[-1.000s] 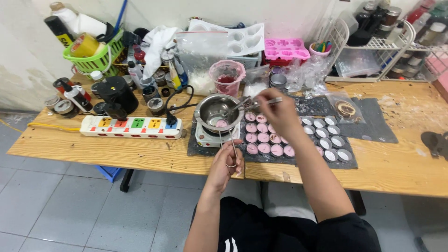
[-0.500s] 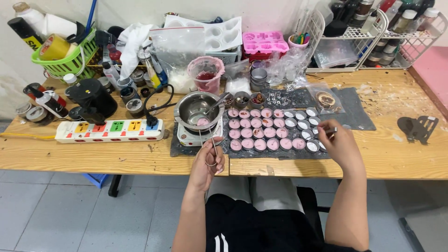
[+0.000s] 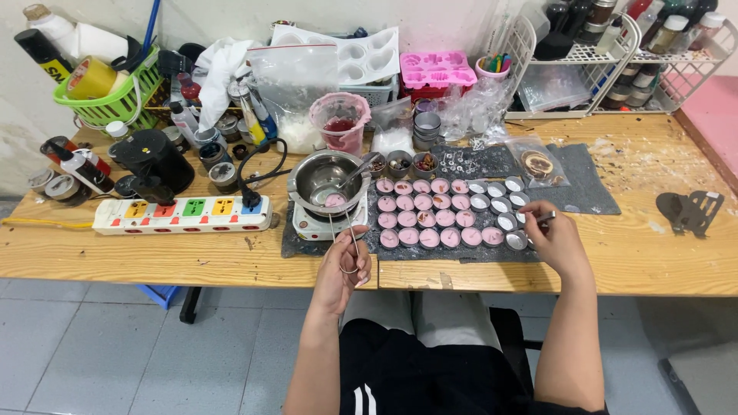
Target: Using a spoon to transfer melted wax and wicks into small containers to make candles.
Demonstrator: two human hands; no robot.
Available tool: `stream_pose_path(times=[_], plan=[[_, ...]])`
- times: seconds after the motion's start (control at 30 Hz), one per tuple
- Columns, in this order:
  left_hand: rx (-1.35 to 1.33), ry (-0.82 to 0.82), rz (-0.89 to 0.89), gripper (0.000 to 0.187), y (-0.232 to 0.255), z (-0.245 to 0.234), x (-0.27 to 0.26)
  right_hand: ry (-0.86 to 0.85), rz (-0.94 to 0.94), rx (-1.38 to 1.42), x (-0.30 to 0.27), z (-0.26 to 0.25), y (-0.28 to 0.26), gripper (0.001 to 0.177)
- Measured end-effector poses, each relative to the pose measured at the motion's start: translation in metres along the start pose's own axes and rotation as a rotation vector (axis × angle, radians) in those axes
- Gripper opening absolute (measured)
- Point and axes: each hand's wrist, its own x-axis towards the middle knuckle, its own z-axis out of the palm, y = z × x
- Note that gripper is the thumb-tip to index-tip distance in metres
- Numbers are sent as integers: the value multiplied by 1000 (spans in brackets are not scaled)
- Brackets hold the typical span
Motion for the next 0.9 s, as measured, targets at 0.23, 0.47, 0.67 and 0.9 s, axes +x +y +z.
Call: stream_pose_path(times=[0.23, 0.47, 0.67, 0.9], plan=[[-3, -5, 14, 37, 1, 1, -1, 52, -90, 182, 5, -10, 2, 17], [17, 3, 7, 35, -3, -3, 1, 76, -405, 451, 17, 19, -101, 11], [-18, -18, 1, 35, -5, -6, 0, -34, -820, 248, 44, 108, -214, 12], [-46, -62, 7, 35, -7, -11, 2, -89, -1064, 60, 75, 186, -227, 18]])
